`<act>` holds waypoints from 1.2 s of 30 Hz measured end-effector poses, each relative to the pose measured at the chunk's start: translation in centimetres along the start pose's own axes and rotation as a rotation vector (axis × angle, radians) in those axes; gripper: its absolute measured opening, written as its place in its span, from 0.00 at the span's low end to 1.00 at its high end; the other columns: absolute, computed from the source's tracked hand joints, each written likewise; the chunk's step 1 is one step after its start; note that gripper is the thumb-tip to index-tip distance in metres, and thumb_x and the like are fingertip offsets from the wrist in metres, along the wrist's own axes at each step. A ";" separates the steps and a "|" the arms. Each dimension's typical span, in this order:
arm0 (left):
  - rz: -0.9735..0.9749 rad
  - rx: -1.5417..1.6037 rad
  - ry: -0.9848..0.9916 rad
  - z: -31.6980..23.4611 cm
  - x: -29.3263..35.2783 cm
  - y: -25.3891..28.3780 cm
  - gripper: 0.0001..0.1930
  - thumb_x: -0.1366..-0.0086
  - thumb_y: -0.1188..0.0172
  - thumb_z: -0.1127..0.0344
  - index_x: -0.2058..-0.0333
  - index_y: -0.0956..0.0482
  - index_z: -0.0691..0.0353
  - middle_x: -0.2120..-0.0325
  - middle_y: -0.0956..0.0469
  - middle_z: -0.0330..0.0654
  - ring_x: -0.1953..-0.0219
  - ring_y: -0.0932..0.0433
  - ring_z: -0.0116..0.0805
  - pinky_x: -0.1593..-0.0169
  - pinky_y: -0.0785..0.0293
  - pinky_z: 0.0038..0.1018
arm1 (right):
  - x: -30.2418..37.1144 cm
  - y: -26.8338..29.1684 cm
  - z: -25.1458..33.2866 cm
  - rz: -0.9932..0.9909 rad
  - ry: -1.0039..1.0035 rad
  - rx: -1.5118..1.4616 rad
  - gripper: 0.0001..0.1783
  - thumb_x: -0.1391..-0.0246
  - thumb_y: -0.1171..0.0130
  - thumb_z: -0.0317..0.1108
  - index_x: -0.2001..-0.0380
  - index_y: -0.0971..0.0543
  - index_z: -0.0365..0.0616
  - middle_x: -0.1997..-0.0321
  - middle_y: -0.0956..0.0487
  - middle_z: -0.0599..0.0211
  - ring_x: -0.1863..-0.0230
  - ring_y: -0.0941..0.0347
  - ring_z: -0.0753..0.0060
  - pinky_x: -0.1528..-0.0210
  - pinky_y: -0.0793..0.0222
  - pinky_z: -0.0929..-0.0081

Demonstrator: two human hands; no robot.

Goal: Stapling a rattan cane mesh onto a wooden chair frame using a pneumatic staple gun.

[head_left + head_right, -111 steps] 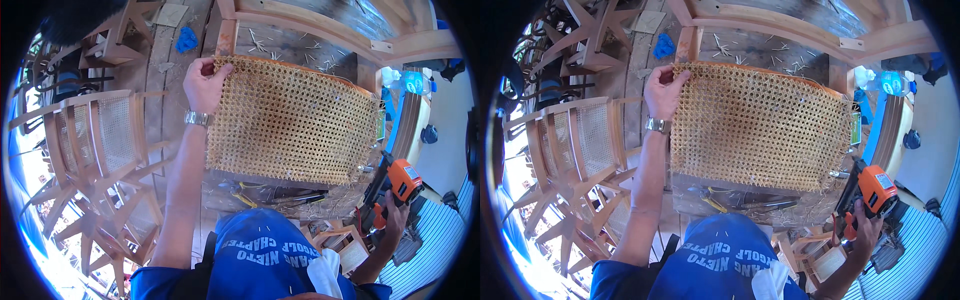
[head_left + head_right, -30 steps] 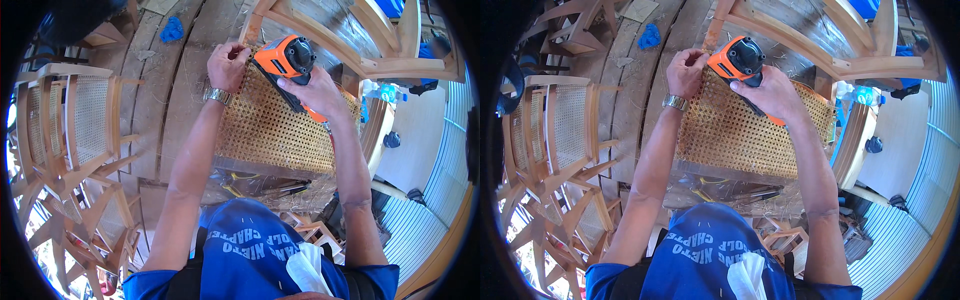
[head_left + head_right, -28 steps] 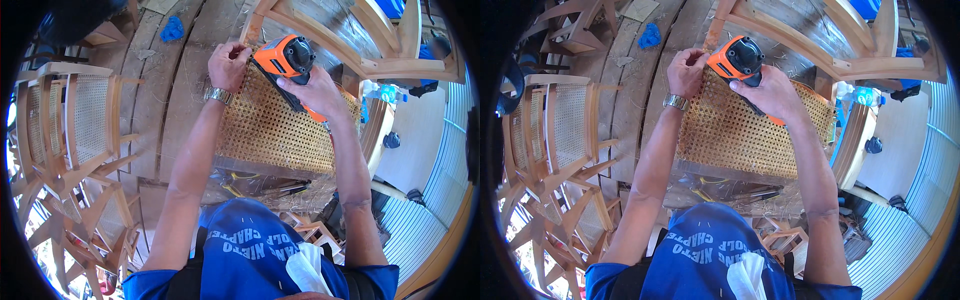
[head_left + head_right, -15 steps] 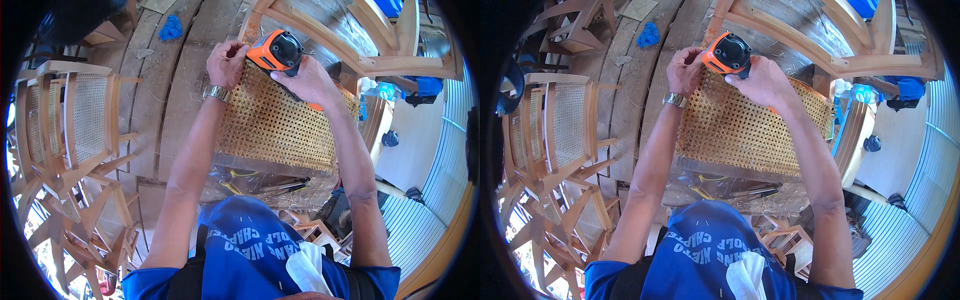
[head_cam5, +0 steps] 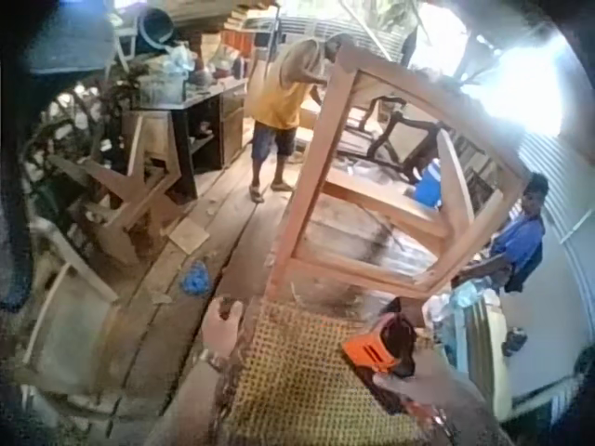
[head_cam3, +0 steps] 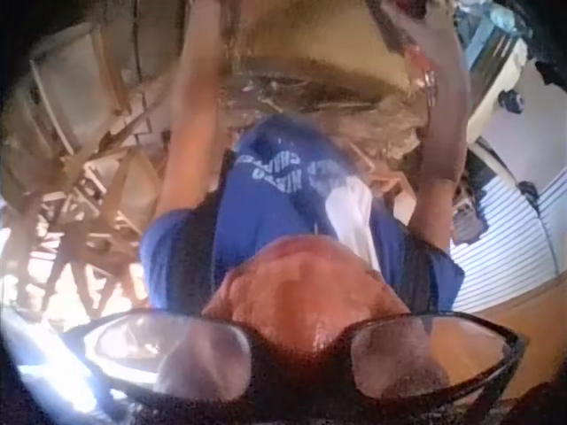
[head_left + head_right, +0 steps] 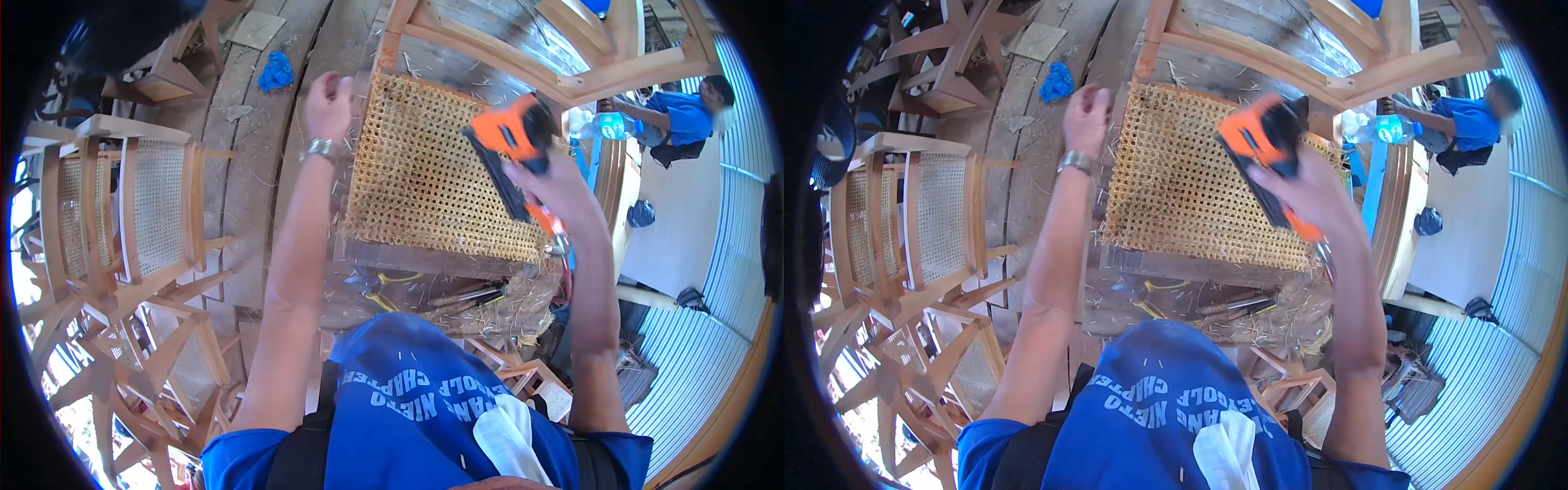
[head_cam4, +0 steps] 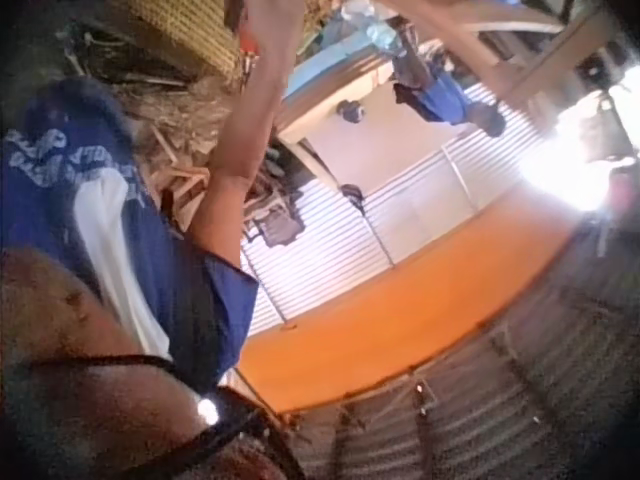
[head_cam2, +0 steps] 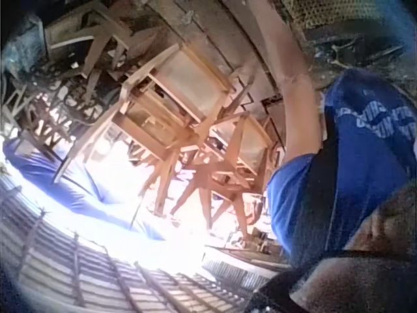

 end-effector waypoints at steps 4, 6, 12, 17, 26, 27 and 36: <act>0.076 0.209 0.285 -0.4 0.8 3.7 0.30 0.36 0.34 0.47 0.48 0.24 0.69 0.55 0.17 0.48 0.54 0.19 0.36 0.50 0.24 0.31 | 9.4 5.6 -7.8 -0.106 -0.293 0.079 0.15 0.42 0.35 0.37 0.57 0.25 0.41 0.78 0.27 0.76 0.81 0.32 0.83 0.78 0.36 0.78; 0.133 0.175 0.231 -0.7 0.9 2.8 0.32 0.37 0.33 0.45 0.48 0.24 0.70 0.55 0.18 0.49 0.54 0.19 0.37 0.49 0.24 0.32 | 13.9 7.0 -13.1 -0.187 -0.415 -0.030 0.14 0.41 0.36 0.37 0.58 0.24 0.41 0.77 0.27 0.76 0.80 0.32 0.83 0.77 0.35 0.78; 0.143 -0.443 -0.372 -7.1 2.8 -2.5 0.40 0.44 0.31 0.37 0.44 0.26 0.65 0.50 0.22 0.52 0.44 0.25 0.48 0.41 0.29 0.36 | 22.1 6.1 -19.5 -0.411 -0.512 -0.198 0.12 0.39 0.37 0.36 0.59 0.24 0.41 0.77 0.28 0.77 0.78 0.32 0.83 0.76 0.34 0.79; 0.287 -0.883 -0.661 -9.3 0.8 -5.1 0.36 0.48 0.30 0.38 0.44 0.23 0.51 0.45 0.24 0.42 0.40 0.30 0.50 0.38 0.36 0.49 | 25.0 3.7 -23.2 -0.435 -0.584 -0.342 0.15 0.41 0.34 0.39 0.57 0.25 0.43 0.77 0.27 0.76 0.80 0.31 0.83 0.77 0.32 0.80; 0.786 -0.984 -0.543 -10.6 2.2 -13.6 0.37 0.39 0.46 0.28 0.45 0.21 0.53 0.52 0.19 0.48 0.48 0.22 0.52 0.46 0.26 0.42 | 23.8 2.2 -22.9 -0.401 -0.529 -0.473 0.14 0.40 0.34 0.38 0.59 0.25 0.42 0.74 0.26 0.75 0.77 0.30 0.83 0.73 0.33 0.80; 0.870 -0.992 -0.471 -9.7 1.8 -13.8 0.44 0.42 0.53 0.20 0.46 0.20 0.53 0.56 0.16 0.49 0.51 0.19 0.51 0.47 0.25 0.40 | 23.7 2.0 -23.0 -0.397 -0.518 -0.498 0.14 0.40 0.34 0.38 0.60 0.25 0.42 0.74 0.26 0.75 0.77 0.30 0.83 0.73 0.33 0.80; 1.012 -0.968 -0.369 -8.5 0.3 -15.0 0.43 0.43 0.50 0.20 0.46 0.19 0.50 0.54 0.16 0.48 0.49 0.19 0.48 0.43 0.28 0.37 | 26.7 0.4 -29.0 -0.426 -0.575 -0.457 0.13 0.38 0.37 0.39 0.57 0.25 0.43 0.75 0.28 0.77 0.75 0.33 0.84 0.72 0.35 0.80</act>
Point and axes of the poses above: each hand's wrist, its own x-axis away from the middle knuckle, its own y-axis out of the back of the hand, z = x × y, the point moved 4 cm from there along -x, towards the middle knuckle
